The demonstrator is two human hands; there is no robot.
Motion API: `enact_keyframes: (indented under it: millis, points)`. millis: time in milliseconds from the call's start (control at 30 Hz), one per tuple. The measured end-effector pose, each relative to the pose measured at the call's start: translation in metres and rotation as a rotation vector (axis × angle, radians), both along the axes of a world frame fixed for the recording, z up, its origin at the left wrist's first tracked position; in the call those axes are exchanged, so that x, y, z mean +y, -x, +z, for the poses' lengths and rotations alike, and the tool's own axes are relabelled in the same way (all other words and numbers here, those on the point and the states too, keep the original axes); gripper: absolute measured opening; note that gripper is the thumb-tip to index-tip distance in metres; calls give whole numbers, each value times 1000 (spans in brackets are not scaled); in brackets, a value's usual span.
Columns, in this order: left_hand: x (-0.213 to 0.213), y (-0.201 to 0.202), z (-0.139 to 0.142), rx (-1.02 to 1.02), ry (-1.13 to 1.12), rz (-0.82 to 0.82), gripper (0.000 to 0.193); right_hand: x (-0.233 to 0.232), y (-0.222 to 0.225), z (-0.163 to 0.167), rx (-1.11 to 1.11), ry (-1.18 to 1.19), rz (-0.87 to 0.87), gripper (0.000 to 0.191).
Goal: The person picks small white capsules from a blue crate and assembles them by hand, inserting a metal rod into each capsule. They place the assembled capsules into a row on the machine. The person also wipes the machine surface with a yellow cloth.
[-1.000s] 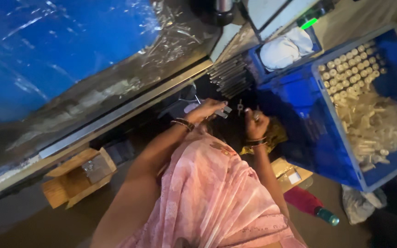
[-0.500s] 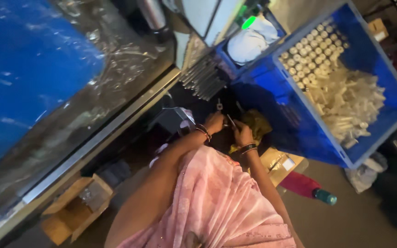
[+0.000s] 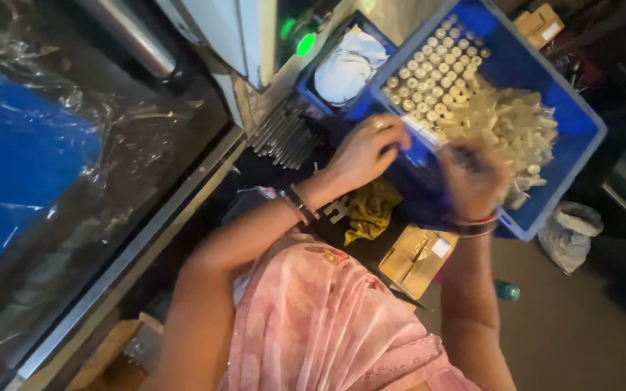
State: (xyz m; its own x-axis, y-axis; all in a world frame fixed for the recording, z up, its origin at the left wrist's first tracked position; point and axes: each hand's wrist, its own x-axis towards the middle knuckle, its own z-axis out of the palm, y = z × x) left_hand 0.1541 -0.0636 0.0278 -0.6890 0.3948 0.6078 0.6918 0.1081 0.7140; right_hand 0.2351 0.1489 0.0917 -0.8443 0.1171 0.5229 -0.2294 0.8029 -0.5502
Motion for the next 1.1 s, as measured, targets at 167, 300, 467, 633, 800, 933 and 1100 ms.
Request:
enact_keyframes:
  millis: [167,300,467,633,800,933,1100]
  points:
    - [67,45,38,-56,123,-40,28,72,45,21,43,-16,25,9]
    - [108,71,22,-42,154,-57,50,106,79,-3,-213,-63,50,14]
    - [129,92,-17,-227,229,-19,51,120,113,-38,-356,-186,67,13]
    - [130,105,-36,-307,98,-43,63,116,118,-52,-296,-147,18,12]
    - [130,101,-34,-313,112,-23,54,105,117,-50,-220,-99,57,13]
    - [129,97,-25,-286,107,3,52,100,117,-47,-214,-138,54,12]
    - [126,93,-14,-310,135,45,38,105,118,-51,-178,-222,102,12]
